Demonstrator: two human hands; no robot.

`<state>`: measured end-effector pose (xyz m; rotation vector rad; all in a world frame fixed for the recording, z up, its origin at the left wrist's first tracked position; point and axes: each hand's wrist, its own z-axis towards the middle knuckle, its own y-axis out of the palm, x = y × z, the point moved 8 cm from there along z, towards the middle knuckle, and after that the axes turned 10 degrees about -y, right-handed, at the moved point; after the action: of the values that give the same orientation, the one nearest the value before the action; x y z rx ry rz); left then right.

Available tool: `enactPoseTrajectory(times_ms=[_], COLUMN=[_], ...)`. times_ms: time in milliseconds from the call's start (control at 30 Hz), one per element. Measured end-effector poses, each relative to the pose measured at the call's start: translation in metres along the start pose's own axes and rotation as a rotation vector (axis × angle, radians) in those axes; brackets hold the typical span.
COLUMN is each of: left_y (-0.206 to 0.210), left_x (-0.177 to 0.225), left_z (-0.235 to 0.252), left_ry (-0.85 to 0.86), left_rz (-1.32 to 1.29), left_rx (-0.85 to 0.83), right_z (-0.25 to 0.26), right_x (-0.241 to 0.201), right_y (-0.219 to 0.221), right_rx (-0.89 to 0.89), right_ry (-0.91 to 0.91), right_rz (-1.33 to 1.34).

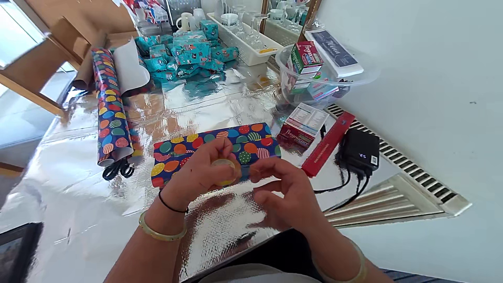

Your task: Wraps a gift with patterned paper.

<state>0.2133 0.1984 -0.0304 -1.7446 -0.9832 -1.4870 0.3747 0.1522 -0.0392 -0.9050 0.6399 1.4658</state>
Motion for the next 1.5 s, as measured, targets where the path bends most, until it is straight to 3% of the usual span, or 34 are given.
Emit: enactPoseTrajectory(times_ms=[233, 467, 733, 1033, 1200, 1400, 1500], left_y=[0.008, 0.03, 0.037, 0.037, 0.027, 0.03, 0.035], left_x=[0.009, 0.016, -0.01, -0.04, -0.038, -0.018, -0.011], left_z=[-0.004, -0.043, -0.102, -0.138, -0.156, -0.179, -0.182], left_ry=[0.133, 0.389, 0.513, 0.329, 0.244, 0.464, 0.476], left_rz=[0.333, 0.754, 0.72, 0.761, 0.891, 0.733, 0.683], left_rx=[0.054, 0.29, 0.416, 0.607, 0.779, 0.737, 0.696], right_z=[0.003, -0.012, -0.033, -0.063, -0.065, -0.068, -0.065], right_x=[-0.006, -0.011, -0.03, -0.03, -0.051, -0.067, -0.082], right_y=[-0.013, -0.016, -0.002, 0.006, -0.013, -0.019, -0.019], right_rx=[0.123, 0.081, 0.029, 0.012, 0.068, 0.078, 0.065], right_ry=[-0.083, -0.031, -0.066, -0.076, -0.158, -0.144, -0.222], right_rz=[-0.127, -0.021, 0.002, -0.041, -0.188, -0.115, -0.041])
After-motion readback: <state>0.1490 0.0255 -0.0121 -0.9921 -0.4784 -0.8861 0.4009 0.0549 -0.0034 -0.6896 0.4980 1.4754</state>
